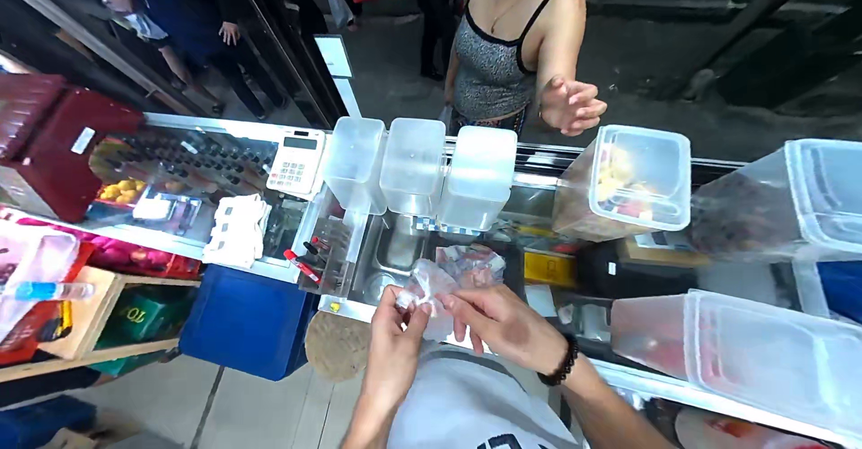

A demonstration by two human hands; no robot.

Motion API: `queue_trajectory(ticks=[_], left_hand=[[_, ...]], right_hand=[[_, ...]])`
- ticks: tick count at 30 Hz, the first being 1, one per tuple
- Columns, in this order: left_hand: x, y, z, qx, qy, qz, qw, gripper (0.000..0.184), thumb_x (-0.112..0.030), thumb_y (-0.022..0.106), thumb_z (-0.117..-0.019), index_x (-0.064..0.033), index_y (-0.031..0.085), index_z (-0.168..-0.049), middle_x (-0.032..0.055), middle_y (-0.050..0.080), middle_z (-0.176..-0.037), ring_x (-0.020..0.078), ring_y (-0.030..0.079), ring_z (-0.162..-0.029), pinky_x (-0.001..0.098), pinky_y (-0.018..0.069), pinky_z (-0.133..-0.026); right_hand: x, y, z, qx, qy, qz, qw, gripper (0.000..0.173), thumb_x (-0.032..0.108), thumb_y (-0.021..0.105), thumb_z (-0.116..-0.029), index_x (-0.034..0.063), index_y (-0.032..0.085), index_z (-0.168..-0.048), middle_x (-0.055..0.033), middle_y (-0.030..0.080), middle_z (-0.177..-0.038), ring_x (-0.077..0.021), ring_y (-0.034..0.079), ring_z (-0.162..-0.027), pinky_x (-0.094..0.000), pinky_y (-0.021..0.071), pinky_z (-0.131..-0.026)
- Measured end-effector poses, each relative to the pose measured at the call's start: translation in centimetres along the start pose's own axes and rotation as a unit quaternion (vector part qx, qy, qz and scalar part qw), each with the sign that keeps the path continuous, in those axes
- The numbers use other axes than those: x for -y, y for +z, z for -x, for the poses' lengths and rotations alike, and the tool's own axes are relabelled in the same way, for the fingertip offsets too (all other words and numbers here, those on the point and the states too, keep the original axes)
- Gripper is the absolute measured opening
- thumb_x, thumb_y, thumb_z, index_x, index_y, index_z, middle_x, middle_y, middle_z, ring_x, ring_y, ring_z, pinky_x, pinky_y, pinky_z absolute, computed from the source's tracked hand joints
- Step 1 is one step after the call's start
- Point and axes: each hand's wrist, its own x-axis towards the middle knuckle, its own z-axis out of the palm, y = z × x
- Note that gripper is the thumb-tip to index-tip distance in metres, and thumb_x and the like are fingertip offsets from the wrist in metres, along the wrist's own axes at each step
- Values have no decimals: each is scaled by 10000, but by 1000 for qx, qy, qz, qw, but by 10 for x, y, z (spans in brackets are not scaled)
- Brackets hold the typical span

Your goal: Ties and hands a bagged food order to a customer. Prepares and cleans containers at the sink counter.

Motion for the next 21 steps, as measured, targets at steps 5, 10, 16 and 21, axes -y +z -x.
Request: queue_trajectory(ticks=[5, 10, 16, 21], left_hand=[[8, 2, 0, 8, 28, 24, 999, 142, 49, 628, -922, -44, 545, -989, 18, 663, -920, 84, 638, -829, 245, 551, -754], [11, 4, -1, -12, 52, 34, 998, 127, 39, 665, -902, -35, 590, -974, 31, 687, -926, 99, 667, -850, 263, 579, -771], [47, -29, -18, -28, -36, 123, 991, 140, -46, 551, -891, -94, 650, -804, 2, 639, -1006, 96, 608, -969, 280, 526, -872], [68, -7, -25, -162, -67, 179, 968, 188, -24, 477, -915, -50, 637, -819, 37, 674, -866, 121, 641, -829, 297, 545, -770]], right_hand=[[-15, 15, -5, -86, -2, -288, 954, 131, 162, 702, -961, 42, 753, -974, 41, 674, -688, -1, 544, -509, -155, 447, -463], [-16, 26, -7, 19, 65, -597, 800, 244, 168, 436, -1050, 120, 645, -935, 96, 513, -625, 45, 420, -463, -105, 365, -432], [-42, -4, 5, -21, 120, -434, 893, 262, 189, 399, -1035, 157, 574, -842, 103, 461, -611, 28, 386, -474, -128, 323, -442], [-65, -1, -8, -93, 174, -461, 865, 217, 128, 428, -1055, 118, 603, -929, 65, 539, -686, -10, 496, -546, -157, 435, -515]])
